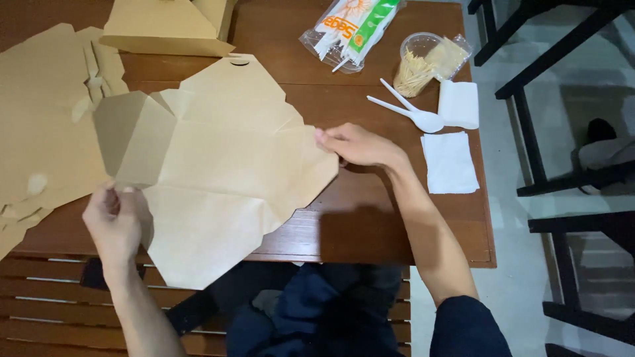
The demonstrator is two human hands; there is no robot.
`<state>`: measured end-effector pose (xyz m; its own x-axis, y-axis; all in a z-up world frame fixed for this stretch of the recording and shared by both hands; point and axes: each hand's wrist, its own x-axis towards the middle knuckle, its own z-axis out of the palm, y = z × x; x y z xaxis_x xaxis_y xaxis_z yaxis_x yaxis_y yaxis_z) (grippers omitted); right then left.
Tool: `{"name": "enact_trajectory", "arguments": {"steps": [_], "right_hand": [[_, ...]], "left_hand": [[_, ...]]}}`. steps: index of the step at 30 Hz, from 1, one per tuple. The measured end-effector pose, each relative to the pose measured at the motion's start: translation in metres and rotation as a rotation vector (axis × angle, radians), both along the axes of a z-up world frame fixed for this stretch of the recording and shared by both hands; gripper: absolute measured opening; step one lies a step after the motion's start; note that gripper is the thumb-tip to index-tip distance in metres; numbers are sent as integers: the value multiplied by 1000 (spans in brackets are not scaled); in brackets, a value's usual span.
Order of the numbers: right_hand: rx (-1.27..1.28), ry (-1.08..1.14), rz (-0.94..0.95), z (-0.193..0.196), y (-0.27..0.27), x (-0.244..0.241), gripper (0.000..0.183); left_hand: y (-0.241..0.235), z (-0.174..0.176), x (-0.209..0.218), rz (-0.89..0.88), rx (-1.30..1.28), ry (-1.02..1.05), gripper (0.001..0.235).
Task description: The person folds a flat brown paper food container into a box shape and then wraps a white plastic spoon with a white napkin. The person places the wrapped spoon into the box.
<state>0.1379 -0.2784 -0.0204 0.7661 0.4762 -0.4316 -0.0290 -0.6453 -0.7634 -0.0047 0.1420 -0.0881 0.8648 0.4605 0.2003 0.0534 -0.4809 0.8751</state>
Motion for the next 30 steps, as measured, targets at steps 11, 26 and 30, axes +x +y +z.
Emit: {"name": "enact_trajectory", "arguments": {"steps": [11, 26, 30], "right_hand": [[845, -27, -93, -93, 25, 24, 64], [792, -264, 39, -104, 9, 44, 66], [908, -116, 16, -123, 8, 49, 65]], "left_hand": [[1, -17, -26, -395, -498, -27, 89], [17, -56, -29, -509, -149, -7, 66], [2, -38, -22, -422, -241, 43, 62]]}}
